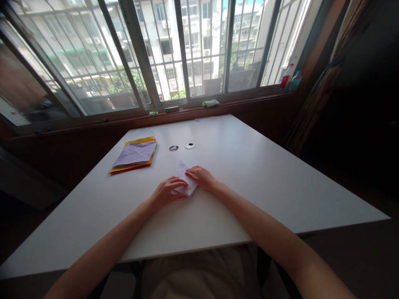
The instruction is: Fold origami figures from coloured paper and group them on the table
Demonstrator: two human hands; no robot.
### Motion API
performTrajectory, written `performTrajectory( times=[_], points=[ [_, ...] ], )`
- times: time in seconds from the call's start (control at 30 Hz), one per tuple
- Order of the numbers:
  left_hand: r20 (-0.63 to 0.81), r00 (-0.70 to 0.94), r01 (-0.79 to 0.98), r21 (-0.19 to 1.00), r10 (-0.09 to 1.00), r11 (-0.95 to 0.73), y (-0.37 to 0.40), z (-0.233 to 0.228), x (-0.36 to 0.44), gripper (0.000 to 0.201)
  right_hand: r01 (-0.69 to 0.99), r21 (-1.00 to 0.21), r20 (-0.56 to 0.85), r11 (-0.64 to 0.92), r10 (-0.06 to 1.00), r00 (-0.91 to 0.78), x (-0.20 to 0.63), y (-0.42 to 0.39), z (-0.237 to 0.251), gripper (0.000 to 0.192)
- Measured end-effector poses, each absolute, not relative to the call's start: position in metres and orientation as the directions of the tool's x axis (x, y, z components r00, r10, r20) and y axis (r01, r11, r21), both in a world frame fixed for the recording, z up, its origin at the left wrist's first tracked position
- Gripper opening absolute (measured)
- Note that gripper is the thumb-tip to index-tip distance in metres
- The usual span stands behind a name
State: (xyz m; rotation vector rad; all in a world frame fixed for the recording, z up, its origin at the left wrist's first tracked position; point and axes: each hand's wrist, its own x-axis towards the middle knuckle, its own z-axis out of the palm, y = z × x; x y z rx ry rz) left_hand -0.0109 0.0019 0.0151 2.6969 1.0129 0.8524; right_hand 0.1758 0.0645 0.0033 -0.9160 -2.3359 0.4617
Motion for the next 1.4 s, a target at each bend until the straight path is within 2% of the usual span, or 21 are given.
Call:
performTrajectory(
  times=[0.3, 0.47, 0.63, 0.8, 1.0, 1.13, 1.27, 1.4],
  points=[
    [0.481, 0.594, 0.582, 0.297, 0.645, -0.757, -0.001, 0.019, -0.011, 0.020, 0.502, -0.545, 0.358, 0.671, 0.728, -0.585, 0.175, 0.068, 0.001, 0.051],
    [0.454, 0.552, 0.672, 0.255, 0.700, -0.695, 0.002, 0.013, -0.013, 0.018, 0.514, -0.565, 0.336, 0.646, 0.749, -0.571, 0.175, 0.065, 0.005, 0.056],
    [0.442, 0.369, 0.827, 0.245, 0.817, -0.506, 0.008, 0.008, -0.016, 0.024, 0.504, -0.554, 0.322, 0.663, 0.729, -0.604, 0.177, 0.060, 0.011, 0.048],
    [0.442, 0.206, 0.876, 0.315, 0.873, -0.366, 0.011, 0.005, -0.017, 0.021, 0.499, -0.529, 0.368, 0.686, 0.716, -0.593, 0.177, 0.056, 0.010, 0.030],
    [0.524, 0.127, 0.828, 0.412, 0.842, -0.381, 0.013, 0.004, -0.017, 0.028, 0.470, -0.545, 0.424, 0.694, 0.712, -0.560, 0.176, 0.061, 0.002, 0.019],
    [0.690, 0.091, 0.816, 0.362, 0.718, -0.451, 0.011, 0.010, -0.018, 0.030, 0.463, -0.564, 0.428, 0.683, 0.722, -0.544, 0.176, 0.063, 0.001, 0.025],
    [0.707, 0.200, 0.783, 0.300, 0.678, -0.544, 0.007, 0.016, -0.017, 0.014, 0.492, -0.568, 0.402, 0.659, 0.744, -0.534, 0.176, 0.062, 0.003, 0.032],
    [0.574, 0.463, 0.704, 0.224, 0.675, -0.674, 0.003, 0.014, -0.012, 0.015, 0.576, -0.520, 0.399, 0.631, 0.775, -0.490, 0.175, 0.062, 0.004, 0.032]
  ],
)
